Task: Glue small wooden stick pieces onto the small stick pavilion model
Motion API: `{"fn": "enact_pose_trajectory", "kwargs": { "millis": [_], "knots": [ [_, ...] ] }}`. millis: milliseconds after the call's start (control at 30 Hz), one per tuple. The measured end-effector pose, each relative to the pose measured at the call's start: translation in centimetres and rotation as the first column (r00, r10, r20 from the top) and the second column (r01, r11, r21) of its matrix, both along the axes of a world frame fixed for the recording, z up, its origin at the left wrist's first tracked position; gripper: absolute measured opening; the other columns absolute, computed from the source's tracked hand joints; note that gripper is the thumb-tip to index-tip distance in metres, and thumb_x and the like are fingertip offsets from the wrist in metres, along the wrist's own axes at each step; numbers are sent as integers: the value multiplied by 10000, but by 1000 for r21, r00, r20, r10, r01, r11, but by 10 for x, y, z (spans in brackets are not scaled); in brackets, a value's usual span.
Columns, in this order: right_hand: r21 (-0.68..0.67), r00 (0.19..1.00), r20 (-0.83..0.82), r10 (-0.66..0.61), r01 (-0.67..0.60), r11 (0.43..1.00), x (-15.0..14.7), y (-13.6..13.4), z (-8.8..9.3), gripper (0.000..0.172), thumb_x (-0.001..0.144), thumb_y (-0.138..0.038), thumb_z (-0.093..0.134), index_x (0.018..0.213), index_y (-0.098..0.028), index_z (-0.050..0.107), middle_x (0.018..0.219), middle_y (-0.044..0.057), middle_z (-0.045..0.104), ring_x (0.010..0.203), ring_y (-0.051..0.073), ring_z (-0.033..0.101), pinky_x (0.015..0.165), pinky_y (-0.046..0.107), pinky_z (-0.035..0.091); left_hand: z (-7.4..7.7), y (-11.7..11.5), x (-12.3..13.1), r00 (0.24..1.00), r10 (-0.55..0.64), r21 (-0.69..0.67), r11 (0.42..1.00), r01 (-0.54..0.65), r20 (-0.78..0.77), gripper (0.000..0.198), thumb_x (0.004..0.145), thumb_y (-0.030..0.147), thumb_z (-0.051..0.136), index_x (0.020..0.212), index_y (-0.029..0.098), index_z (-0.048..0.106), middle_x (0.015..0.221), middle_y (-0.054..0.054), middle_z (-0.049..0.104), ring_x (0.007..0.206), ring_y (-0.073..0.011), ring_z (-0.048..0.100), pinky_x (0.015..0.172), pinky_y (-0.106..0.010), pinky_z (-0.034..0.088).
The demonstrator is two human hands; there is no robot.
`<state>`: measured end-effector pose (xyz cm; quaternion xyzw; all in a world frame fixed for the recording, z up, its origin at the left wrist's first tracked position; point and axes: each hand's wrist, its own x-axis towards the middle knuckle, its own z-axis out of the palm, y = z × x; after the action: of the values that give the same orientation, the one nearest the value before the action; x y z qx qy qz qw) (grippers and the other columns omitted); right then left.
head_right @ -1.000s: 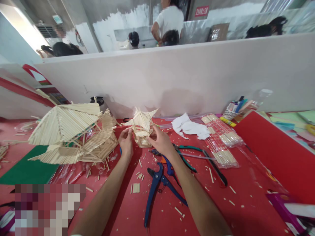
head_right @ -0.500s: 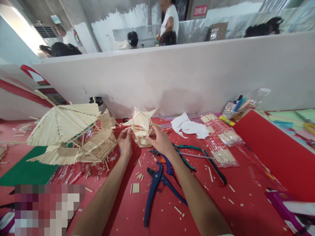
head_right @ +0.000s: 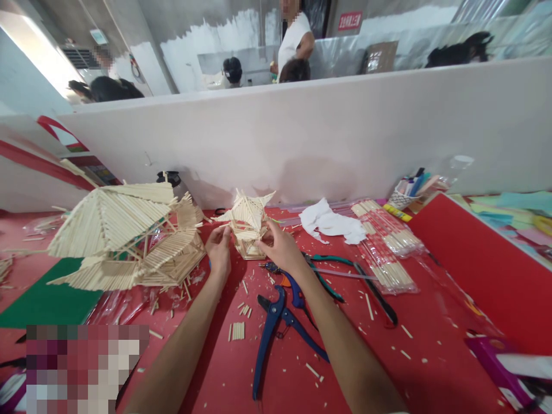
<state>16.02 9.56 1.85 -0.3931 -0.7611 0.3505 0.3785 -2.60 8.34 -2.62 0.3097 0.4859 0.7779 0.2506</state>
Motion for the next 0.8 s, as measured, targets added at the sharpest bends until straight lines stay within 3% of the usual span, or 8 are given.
{"fn": "enact_pose_trajectory", "kwargs": {
  "millis": [800],
  "knots": [
    [-38,1000,-15,21,-22,999,3,1,4,371,843,-264,647,1200,-228,552,1005,66,731,925,209,699,840,362,533,-7,-1,-4,1000,-25,0,1000,25,-17,259,706,387,763,816,163,695,823,-34,714,782,-142,637,788,-260,482]
  ]
}}
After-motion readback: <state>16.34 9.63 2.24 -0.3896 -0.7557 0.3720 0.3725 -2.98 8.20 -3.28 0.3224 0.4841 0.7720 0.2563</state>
